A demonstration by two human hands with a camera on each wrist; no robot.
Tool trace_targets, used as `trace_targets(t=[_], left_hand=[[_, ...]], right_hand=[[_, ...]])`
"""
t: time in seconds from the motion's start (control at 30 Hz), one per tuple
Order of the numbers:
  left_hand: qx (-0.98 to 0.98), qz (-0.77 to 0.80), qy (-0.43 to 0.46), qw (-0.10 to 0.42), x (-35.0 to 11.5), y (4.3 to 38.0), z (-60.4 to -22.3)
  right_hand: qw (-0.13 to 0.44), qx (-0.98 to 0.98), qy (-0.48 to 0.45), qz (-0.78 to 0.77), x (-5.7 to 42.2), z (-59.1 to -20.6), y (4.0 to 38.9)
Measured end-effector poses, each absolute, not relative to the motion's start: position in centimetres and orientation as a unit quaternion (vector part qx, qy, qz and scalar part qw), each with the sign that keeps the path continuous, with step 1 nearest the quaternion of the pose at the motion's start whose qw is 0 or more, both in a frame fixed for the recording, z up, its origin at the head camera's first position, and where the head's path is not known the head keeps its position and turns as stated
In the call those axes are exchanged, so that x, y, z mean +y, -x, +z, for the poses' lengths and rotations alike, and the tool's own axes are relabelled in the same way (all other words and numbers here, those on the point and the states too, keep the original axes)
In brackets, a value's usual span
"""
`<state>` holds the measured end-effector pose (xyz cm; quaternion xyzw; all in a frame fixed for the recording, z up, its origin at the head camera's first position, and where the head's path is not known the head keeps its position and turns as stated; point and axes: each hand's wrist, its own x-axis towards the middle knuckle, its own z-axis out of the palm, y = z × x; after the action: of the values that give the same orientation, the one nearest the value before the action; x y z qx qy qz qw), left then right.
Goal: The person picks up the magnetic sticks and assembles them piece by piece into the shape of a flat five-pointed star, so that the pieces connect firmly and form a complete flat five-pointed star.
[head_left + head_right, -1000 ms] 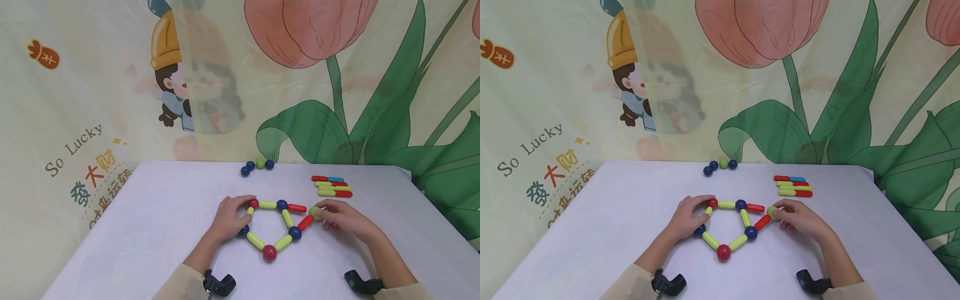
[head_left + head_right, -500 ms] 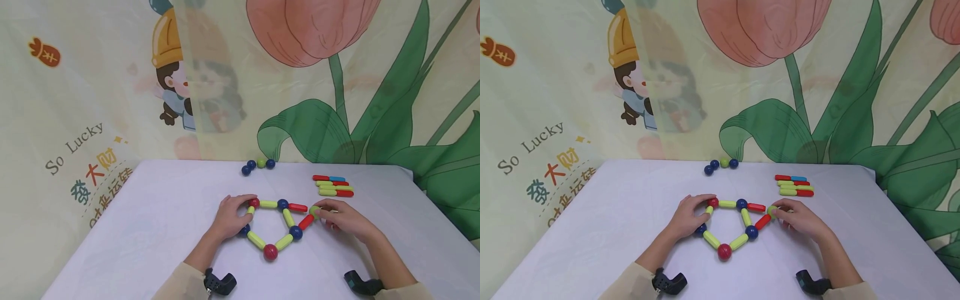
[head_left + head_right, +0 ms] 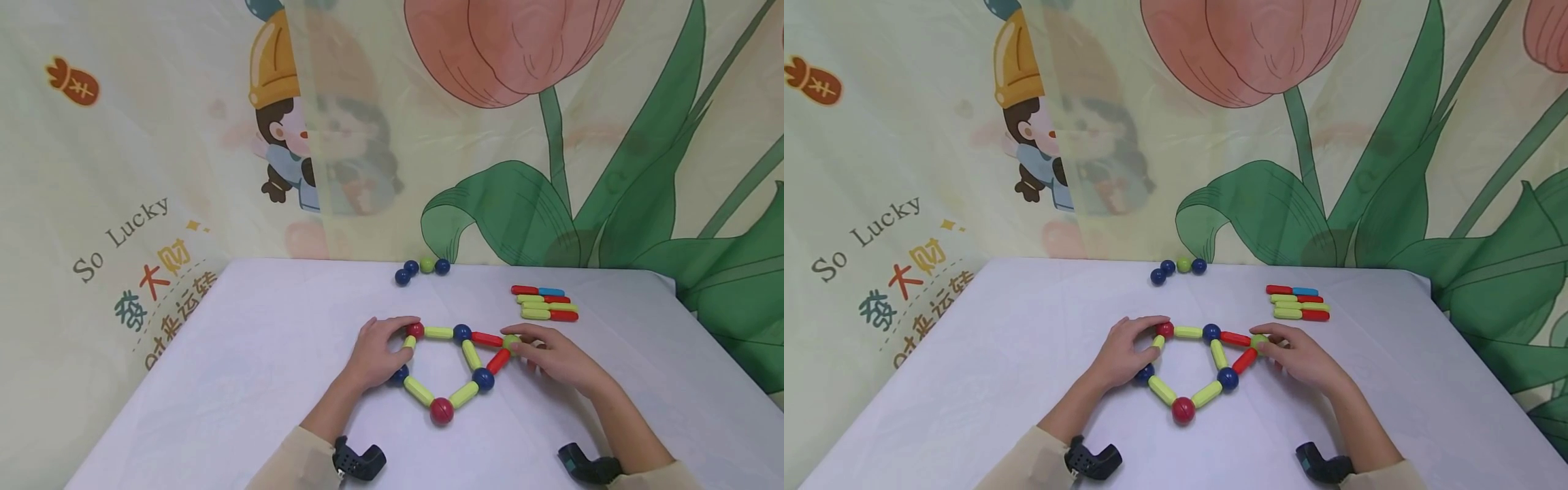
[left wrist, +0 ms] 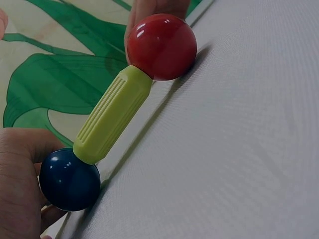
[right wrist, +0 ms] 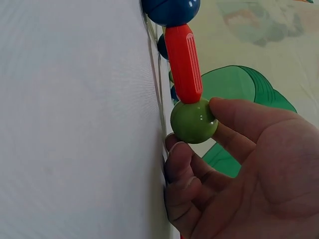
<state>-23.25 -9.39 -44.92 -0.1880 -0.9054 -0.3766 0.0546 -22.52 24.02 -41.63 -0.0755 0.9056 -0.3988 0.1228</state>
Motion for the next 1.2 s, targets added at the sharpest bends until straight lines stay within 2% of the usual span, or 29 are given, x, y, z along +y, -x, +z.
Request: trace_targets(t=[0.5, 0.8, 0.97, 1.2], left_hand=[[-0.904, -0.379, 0.188, 0.056, -9.4, 23.3, -45.0], [-0.902, -0.387, 0.180, 0.059, -9.3, 23.3, -45.0], [-0.899, -0.397, 0.175, 0.063, -9.4, 23.4, -45.0], [-0.888, -0.415, 0.183, 0.073, -9.4, 23.5, -45.1]], right_hand=[[0.098, 0.917, 0.049, -0.383, 24.0, -42.0, 22.7], [0.064, 0.914, 0.043, -0.399, 23.6, -41.8, 22.7], [0.077, 0.896, 0.043, -0.434, 23.2, -41.7, 22.7], [0.109, 0.885, 0.091, -0.443, 23.0, -41.6, 22.3]])
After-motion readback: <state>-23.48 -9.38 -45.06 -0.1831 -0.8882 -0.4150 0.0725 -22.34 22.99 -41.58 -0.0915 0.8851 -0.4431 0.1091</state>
